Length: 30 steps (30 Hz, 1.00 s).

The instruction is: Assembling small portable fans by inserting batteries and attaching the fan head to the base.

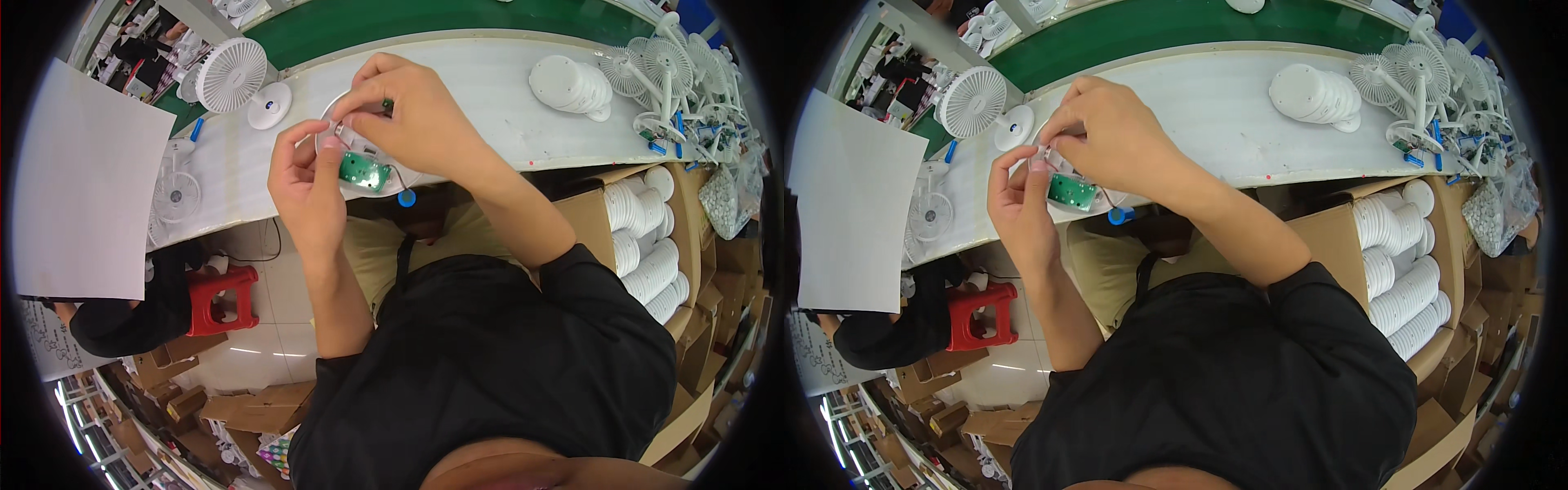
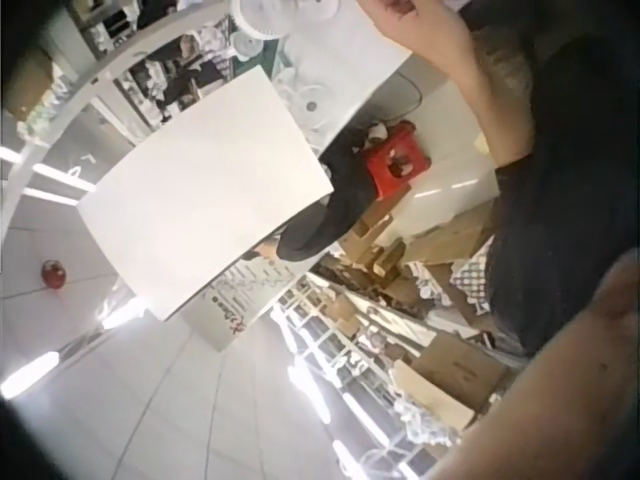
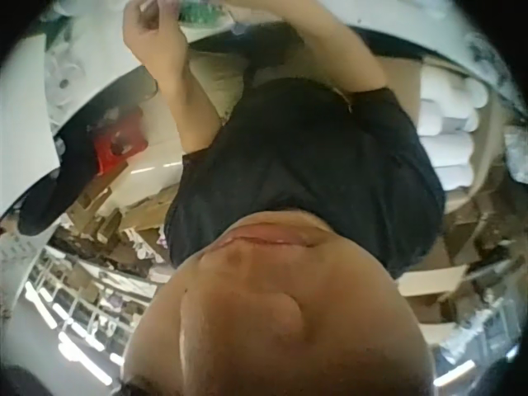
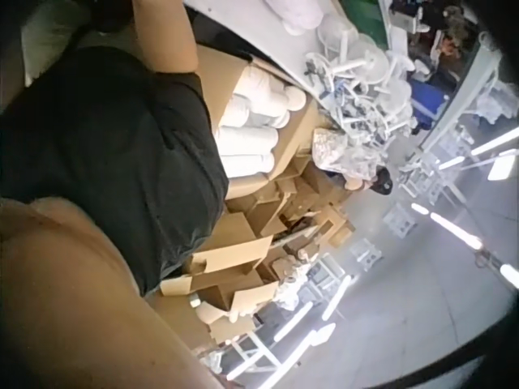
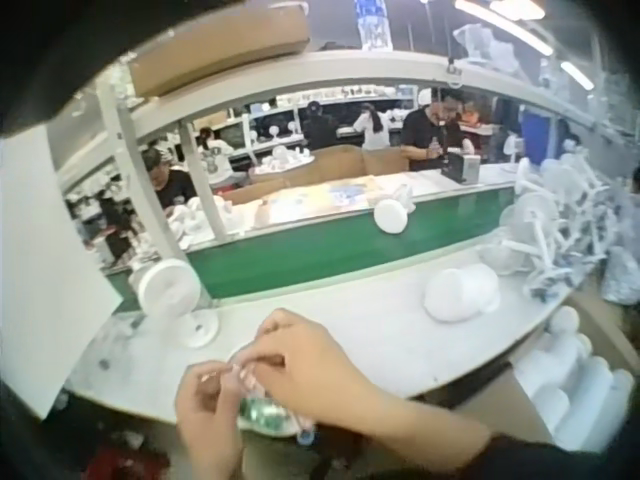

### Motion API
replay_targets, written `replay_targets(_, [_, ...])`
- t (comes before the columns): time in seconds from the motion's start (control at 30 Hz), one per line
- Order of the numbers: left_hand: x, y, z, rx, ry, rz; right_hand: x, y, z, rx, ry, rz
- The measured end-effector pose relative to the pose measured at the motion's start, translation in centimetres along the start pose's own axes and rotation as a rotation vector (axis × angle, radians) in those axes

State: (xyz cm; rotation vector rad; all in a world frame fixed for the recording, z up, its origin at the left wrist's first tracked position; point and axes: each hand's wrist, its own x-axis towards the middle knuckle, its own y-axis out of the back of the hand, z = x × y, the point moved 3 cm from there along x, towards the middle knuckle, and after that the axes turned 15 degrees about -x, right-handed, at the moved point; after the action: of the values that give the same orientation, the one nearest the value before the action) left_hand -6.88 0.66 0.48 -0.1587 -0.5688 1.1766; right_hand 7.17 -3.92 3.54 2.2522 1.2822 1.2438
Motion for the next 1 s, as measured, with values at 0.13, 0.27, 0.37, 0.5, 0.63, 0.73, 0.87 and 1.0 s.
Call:
replay_targets(0.13, [0.7,0.1,1.1,0.147,0.031,-0.183,0.7,0.3,0.9,0.079,-0.009,-0.070])
replay_targets(0.27, [1.5,-0.2,1.1,0.143,0.072,-0.278,1.4,0.3,1.8,0.144,0.132,-0.060])
replay_targets(0.37, [1.8,-0.7,1.6,0.245,0.065,-0.288,2.0,0.8,1.9,0.114,0.295,-0.005])
replay_targets(0.5, [1.4,-1.1,1.3,0.342,0.027,-0.259,-1.1,4.3,2.7,0.113,-0.030,0.227])
replay_targets(0.63, [0.3,-2.1,0.8,0.341,-0.059,-0.139,-9.8,4.3,5.0,0.751,-0.720,-0.161])
replay_targets(0.73, [-0.9,-2.6,0.6,0.358,-0.125,-0.075,-11.6,1.9,4.6,1.156,-0.922,-0.198])
replay_targets(0.87, [-2.0,-2.8,0.4,0.401,-0.149,-0.049,-10.9,-0.2,5.0,1.329,-0.887,0.026])
replay_targets(1.0, [-2.6,-2.9,0.3,0.433,-0.167,-0.026,-9.4,-0.2,5.1,1.168,-0.607,0.304])
